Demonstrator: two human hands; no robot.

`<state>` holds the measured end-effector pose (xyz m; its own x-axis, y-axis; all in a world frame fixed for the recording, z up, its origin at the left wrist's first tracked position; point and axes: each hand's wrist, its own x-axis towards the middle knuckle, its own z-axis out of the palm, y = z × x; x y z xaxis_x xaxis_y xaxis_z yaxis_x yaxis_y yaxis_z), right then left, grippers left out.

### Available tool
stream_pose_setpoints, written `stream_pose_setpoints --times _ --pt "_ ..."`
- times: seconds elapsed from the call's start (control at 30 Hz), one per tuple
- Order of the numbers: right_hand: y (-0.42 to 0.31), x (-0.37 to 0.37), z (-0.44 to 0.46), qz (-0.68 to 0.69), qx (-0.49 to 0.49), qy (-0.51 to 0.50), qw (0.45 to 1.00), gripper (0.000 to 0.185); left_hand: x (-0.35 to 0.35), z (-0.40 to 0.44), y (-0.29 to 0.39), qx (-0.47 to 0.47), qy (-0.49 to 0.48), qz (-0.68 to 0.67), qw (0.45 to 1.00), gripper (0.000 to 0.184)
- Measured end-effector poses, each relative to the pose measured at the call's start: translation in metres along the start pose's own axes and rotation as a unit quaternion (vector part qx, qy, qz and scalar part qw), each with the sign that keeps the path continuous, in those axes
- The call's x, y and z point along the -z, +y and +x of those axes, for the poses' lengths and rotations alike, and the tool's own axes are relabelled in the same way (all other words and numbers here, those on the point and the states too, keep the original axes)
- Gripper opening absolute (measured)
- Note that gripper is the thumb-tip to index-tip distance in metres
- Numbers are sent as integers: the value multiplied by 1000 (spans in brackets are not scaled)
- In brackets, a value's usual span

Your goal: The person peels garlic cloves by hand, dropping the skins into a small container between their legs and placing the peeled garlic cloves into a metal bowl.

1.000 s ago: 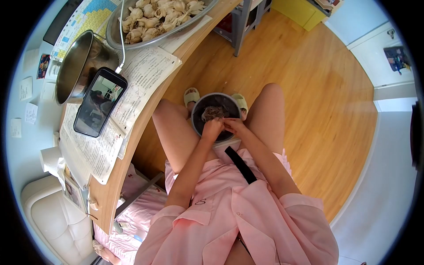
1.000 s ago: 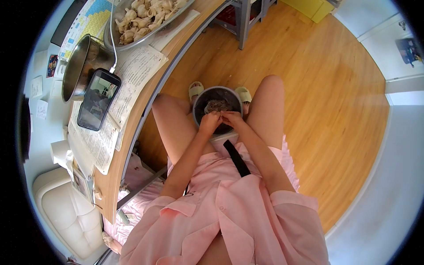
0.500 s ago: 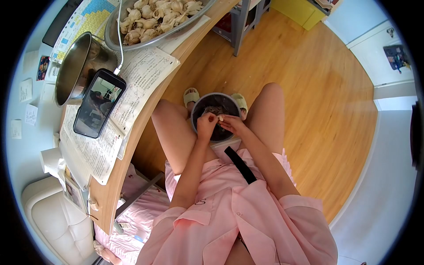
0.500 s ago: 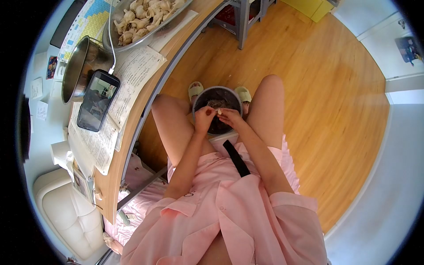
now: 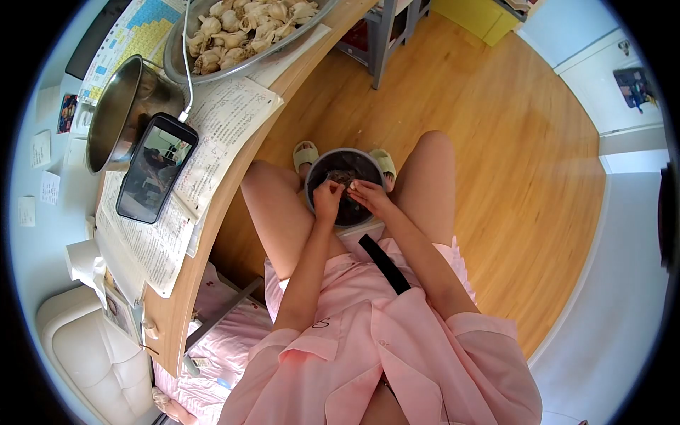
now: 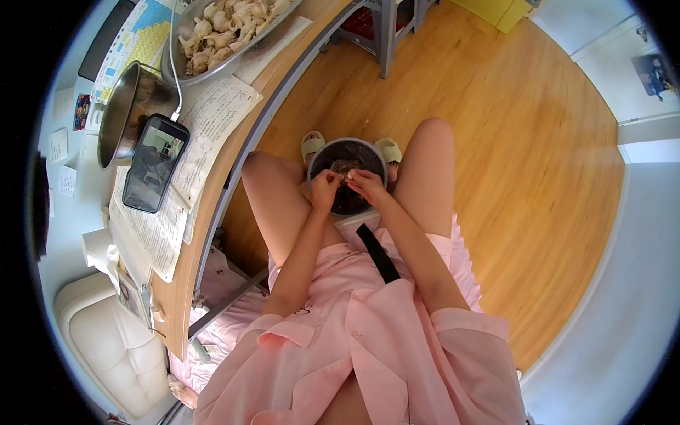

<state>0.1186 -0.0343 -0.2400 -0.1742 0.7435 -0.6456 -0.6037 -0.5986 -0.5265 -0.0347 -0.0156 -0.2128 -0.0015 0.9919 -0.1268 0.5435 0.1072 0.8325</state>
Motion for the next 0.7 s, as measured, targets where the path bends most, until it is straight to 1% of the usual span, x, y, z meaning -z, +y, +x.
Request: stream_pose_setpoints --times 0.1,0.2,0.3,0.37,0.5,0.6,0.7 --pt "-4 -4 -4 2 0 3 1000 34 -4 -1 -5 64 -10 -89 994 11" --pt "-8 -9 -8 -11 -25 50 998 34 -8 3 -8 -28 36 -85 995 12" --pt "-13 -14 -14 -15 3 56 998 28 0 -2 17 -24 12 -99 995 15" --pt "-13 -14 -13 -19 1 57 998 28 6 -5 34 -30 -30 -129 991 16" --pt "-11 -12 -11 -18 -4 34 999 30 6 -8 33 -53 -87 -163 981 18" --pt "-13 -12 -11 -14 -18 23 999 30 1 -4 21 -23 -75 -187 979 16" --pt "-17 -14 -16 -14 4 -11 1000 30 -3 0 11 -21 -51 -230 972 15"
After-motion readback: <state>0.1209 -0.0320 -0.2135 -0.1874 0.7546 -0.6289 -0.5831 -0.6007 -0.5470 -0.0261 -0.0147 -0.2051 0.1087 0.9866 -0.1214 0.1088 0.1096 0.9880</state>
